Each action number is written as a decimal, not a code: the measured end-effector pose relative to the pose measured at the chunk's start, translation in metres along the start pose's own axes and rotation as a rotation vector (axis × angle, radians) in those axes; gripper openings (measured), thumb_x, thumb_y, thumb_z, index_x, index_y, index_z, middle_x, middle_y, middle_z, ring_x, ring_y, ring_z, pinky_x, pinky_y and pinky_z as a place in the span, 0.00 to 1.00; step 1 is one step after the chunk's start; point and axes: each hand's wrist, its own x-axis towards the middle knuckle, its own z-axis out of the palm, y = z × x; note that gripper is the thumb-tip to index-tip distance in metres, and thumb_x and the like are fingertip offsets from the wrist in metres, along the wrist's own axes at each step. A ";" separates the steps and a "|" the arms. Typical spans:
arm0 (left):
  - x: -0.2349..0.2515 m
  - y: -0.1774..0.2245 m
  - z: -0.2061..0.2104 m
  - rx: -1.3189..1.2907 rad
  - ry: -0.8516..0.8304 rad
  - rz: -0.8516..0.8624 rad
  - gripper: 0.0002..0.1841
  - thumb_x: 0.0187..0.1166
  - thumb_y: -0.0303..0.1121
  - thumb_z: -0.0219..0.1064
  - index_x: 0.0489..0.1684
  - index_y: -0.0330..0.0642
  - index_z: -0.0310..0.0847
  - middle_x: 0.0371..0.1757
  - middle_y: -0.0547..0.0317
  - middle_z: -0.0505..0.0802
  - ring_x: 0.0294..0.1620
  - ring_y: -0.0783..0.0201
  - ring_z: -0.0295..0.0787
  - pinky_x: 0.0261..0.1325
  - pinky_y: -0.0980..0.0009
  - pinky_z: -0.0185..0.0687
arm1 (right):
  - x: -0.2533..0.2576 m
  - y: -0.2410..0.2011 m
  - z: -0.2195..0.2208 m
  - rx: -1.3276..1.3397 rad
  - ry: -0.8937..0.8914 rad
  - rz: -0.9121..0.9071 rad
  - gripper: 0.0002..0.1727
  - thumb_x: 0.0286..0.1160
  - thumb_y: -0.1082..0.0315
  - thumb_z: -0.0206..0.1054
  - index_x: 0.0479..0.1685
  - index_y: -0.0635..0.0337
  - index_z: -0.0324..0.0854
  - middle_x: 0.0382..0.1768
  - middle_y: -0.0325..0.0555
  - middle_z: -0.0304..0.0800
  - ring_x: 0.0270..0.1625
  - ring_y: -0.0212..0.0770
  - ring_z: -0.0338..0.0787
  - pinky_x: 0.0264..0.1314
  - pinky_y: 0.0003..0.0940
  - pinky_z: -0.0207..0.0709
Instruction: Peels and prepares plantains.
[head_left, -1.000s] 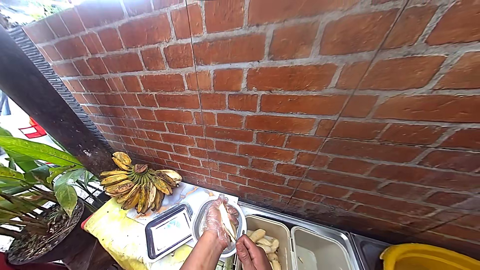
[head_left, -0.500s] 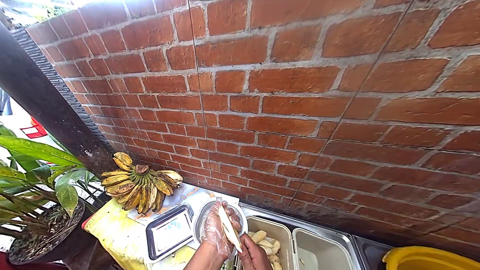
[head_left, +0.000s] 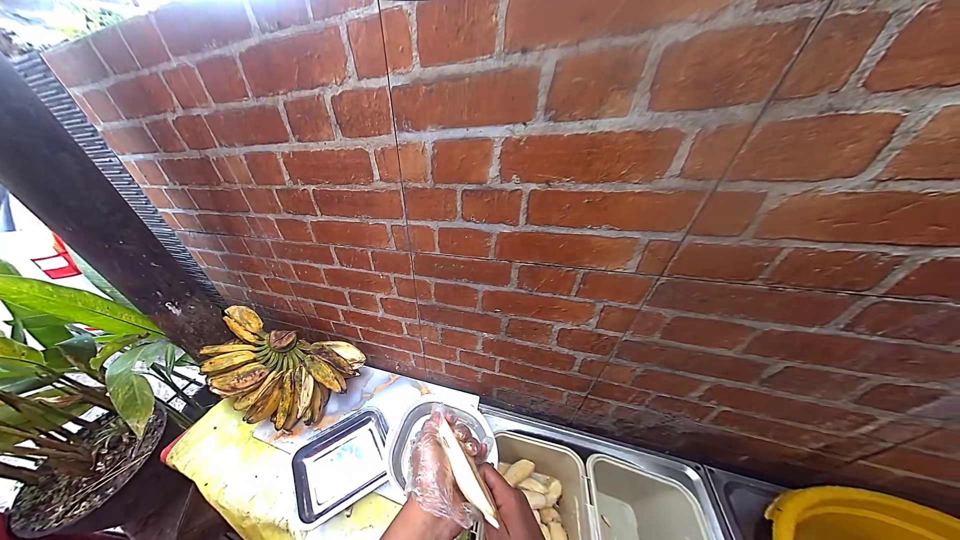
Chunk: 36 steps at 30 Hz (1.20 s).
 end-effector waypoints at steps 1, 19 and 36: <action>0.001 -0.001 -0.002 -0.008 -0.009 0.007 0.25 0.96 0.51 0.34 0.35 0.46 0.69 0.17 0.61 0.76 0.17 0.62 0.79 0.29 0.64 0.87 | 0.001 0.001 0.001 0.005 -0.005 0.009 0.12 0.87 0.67 0.53 0.48 0.61 0.81 0.32 0.44 0.90 0.38 0.38 0.92 0.44 0.41 0.87; 0.033 0.007 -0.041 -0.055 0.168 0.209 0.25 0.97 0.48 0.38 0.50 0.40 0.76 0.44 0.52 0.94 0.45 0.59 0.94 0.48 0.65 0.90 | 0.045 0.029 0.031 -0.197 -0.117 0.108 0.16 0.62 0.65 0.72 0.50 0.54 0.80 0.36 0.43 0.90 0.44 0.43 0.92 0.48 0.50 0.86; 0.131 -0.001 -0.165 0.655 0.318 -0.088 0.21 0.94 0.43 0.52 0.69 0.35 0.74 0.48 0.41 0.90 0.42 0.52 0.89 0.44 0.55 0.88 | -0.006 0.100 -0.053 -0.446 0.057 0.536 0.27 0.88 0.45 0.55 0.66 0.59 0.80 0.50 0.54 0.92 0.56 0.55 0.92 0.64 0.59 0.81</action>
